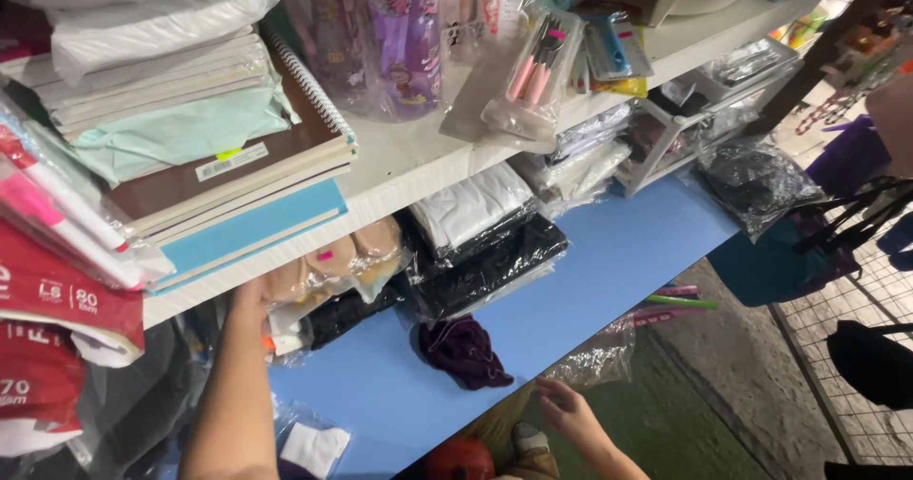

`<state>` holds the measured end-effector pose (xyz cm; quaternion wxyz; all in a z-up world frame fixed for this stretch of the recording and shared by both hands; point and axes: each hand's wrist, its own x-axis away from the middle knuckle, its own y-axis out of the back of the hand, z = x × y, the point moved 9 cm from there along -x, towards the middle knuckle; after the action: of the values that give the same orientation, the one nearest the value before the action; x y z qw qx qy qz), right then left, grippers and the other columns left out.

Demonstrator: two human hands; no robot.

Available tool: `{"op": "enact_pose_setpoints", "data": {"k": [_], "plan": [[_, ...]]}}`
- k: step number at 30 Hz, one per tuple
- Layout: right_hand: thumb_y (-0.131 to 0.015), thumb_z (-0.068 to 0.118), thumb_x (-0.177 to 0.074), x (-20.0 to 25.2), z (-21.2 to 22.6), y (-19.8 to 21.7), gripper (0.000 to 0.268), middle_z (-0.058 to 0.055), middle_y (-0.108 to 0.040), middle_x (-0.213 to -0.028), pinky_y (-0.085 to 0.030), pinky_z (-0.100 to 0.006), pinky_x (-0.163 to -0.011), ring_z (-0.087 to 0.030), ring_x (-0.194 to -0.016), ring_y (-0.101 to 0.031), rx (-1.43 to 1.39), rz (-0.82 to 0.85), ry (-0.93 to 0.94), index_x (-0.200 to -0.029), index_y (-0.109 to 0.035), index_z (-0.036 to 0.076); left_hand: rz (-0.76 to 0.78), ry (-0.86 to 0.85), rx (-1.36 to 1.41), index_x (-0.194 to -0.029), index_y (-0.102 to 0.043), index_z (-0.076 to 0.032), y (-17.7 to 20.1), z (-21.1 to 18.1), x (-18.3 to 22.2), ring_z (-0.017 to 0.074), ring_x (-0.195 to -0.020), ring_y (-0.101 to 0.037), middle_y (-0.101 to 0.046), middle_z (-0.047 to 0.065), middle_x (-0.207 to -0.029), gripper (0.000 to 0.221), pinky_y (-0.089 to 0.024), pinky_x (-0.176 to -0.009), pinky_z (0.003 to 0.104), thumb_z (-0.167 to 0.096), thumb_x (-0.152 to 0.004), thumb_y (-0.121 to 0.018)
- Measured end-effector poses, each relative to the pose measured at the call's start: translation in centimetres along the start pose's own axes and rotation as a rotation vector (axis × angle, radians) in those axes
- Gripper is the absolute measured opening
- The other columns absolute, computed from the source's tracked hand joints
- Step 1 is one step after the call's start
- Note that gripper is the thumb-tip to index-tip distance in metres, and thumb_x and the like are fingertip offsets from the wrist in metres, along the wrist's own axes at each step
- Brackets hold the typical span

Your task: The person organizes various packaged socks on a blue shelf. They pick up different packs of socks, wipe the shelf surface with a dark cloth, and place the items back in an orderly fashion.

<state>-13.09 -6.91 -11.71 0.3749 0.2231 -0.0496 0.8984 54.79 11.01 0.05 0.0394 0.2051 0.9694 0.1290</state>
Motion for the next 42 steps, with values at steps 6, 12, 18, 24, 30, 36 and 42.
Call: {"op": "enact_pose_setpoints", "data": {"k": [6, 12, 18, 24, 30, 36, 42], "plan": [[-0.063, 0.008, -0.092, 2.0, 12.0, -4.8, 0.034, -0.009, -0.069, -0.121, -0.060, -0.031, -0.085, -0.019, -0.099, -0.073, 0.378, -0.123, 0.364, -0.125, -0.073, 0.013, -0.198, -0.276, -0.518, -0.141, -0.059, -0.004, 1.8, -5.3, 5.8, 0.0397, -0.139, -0.050, -0.057, 0.021, -0.149, 0.062, -0.039, -0.119, 0.043, -0.040, -0.094, -0.074], [-0.068, 0.021, -0.092, -0.7, 17.8, -12.9, 0.045, -0.015, -0.057, -0.143, -0.046, -0.048, -0.109, -0.039, -0.133, -0.054, 0.758, 0.010, 0.733, -0.137, -0.063, 0.017, -0.340, -0.656, -0.499, -0.145, -0.049, 0.003, 2.6, -14.7, 21.2, 0.0475, -0.138, -0.046, -0.054, 0.030, -0.148, 0.068, -0.029, -0.117, 0.061, -0.021, -0.088, -0.077], [-0.066, 0.036, -0.092, -4.5, 15.1, -17.7, 0.075, -0.030, -0.018, -0.164, -0.018, -0.056, -0.120, -0.047, -0.151, -0.018, 1.069, 0.054, 0.785, -0.154, -0.034, 0.008, -0.144, -0.449, -0.332, -0.123, -0.066, -0.005, 4.4, -5.6, 38.9, 0.0377, -0.116, -0.061, -0.068, 0.018, -0.121, 0.043, -0.047, -0.102, 0.046, -0.011, -0.082, -0.077], [-0.063, 0.035, -0.095, -5.9, 13.8, -22.8, 0.075, -0.035, -0.027, -0.157, -0.020, -0.057, -0.121, -0.051, -0.145, -0.025, 1.112, -0.193, 0.736, -0.154, -0.033, 0.000, -0.150, -0.374, -0.432, -0.116, -0.072, -0.014, 9.5, 9.8, 48.9, 0.0340, -0.116, -0.064, -0.070, 0.013, -0.119, 0.044, -0.049, -0.102, 0.045, -0.017, -0.072, -0.080], [-0.062, 0.026, -0.093, -8.0, 15.2, -28.3, 0.069, -0.029, -0.030, -0.161, -0.022, -0.056, -0.124, -0.047, -0.148, -0.029, 0.958, -0.243, 0.804, -0.154, -0.040, 0.002, -0.037, -0.261, -0.649, -0.125, -0.068, -0.016, 10.4, 7.7, 48.8, 0.0427, -0.130, -0.050, -0.056, 0.017, -0.137, 0.060, -0.041, -0.108, 0.054, -0.021, -0.068, -0.084], [-0.064, 0.033, -0.092, -7.8, 16.1, -33.9, 0.072, -0.031, -0.021, -0.162, -0.020, -0.059, -0.120, -0.050, -0.148, -0.023, 0.965, -0.232, 0.832, -0.155, -0.040, 0.009, -0.122, -0.299, -0.880, -0.145, -0.044, -0.010, 9.6, 2.5, 43.1, 0.0524, -0.137, -0.038, -0.042, 0.031, -0.148, 0.099, -0.034, -0.108, 0.062, -0.048, -0.064, -0.085], [-0.060, 0.035, -0.098, -5.1, 15.8, -36.2, 0.058, -0.024, -0.024, -0.165, -0.018, -0.059, -0.123, -0.044, -0.153, -0.023, 1.083, 0.089, 0.906, -0.154, -0.048, 0.027, 0.068, 0.303, -1.040, -0.151, -0.040, -0.007, 10.4, 3.6, 38.5, 0.0359, -0.133, -0.052, -0.054, 0.018, -0.142, 0.118, -0.044, -0.109, 0.051, -0.067, -0.060, -0.086]]}}
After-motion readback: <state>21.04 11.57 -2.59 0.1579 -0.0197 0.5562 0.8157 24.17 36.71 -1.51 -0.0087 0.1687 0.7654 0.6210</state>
